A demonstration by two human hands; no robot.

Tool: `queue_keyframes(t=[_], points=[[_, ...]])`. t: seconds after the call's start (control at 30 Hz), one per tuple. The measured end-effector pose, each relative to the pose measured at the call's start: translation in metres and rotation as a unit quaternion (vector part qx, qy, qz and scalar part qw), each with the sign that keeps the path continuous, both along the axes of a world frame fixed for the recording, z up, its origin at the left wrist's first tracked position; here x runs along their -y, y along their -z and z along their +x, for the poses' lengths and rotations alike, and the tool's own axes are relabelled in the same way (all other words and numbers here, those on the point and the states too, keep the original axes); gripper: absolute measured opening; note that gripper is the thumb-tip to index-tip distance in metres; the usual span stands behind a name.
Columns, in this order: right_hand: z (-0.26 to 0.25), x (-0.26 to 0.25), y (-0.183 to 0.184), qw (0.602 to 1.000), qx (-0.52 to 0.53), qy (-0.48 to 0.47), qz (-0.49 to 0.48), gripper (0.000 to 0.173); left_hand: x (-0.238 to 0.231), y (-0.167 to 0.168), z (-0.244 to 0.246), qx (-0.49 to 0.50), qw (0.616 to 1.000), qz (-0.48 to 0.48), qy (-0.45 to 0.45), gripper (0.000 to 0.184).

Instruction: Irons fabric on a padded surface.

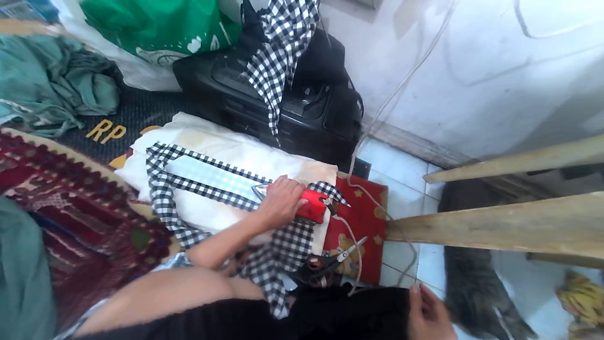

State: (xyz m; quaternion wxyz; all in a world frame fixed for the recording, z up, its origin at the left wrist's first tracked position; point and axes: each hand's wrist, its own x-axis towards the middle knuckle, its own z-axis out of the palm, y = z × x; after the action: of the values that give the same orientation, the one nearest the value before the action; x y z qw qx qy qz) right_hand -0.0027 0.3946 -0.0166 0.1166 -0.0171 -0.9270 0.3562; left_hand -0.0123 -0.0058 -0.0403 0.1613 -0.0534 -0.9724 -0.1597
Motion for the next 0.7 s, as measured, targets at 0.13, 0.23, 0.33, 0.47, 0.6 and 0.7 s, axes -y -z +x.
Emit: queue_keyframes(t=[0.13, 0.23, 0.33, 0.47, 0.6, 0.7], points=[[0.0, 0.0, -0.001, 1.0, 0.004, -0.003, 0.001, 0.031, 0.001, 0.0, 0.0, -0.002, 1.0, -0.002, 0.002, 0.038], [0.0, -0.001, 0.001, 1.0, -0.002, -0.005, -0.004, 0.032, 0.003, 0.002, 0.0, -0.008, 1.0, -0.004, 0.0, 0.038], [0.0, -0.001, 0.001, 1.0, 0.006, -0.001, -0.003, 0.031, 0.005, 0.002, 0.001, -0.006, 1.0, -0.007, 0.005, 0.038], [0.0, 0.0, 0.0, 1.0, 0.01, 0.004, 0.001, 0.031, 0.009, 0.002, 0.002, -0.002, 1.0, -0.013, 0.008, 0.038], [0.0, -0.001, 0.0, 1.0, 0.009, 0.002, 0.003, 0.031, 0.013, 0.001, 0.003, -0.003, 1.0, -0.019, 0.01, 0.04], [0.0, -0.001, 0.0, 1.0, 0.011, 0.0, 0.004, 0.031, 0.016, 0.0, 0.005, 0.003, 1.0, -0.025, 0.012, 0.041]])
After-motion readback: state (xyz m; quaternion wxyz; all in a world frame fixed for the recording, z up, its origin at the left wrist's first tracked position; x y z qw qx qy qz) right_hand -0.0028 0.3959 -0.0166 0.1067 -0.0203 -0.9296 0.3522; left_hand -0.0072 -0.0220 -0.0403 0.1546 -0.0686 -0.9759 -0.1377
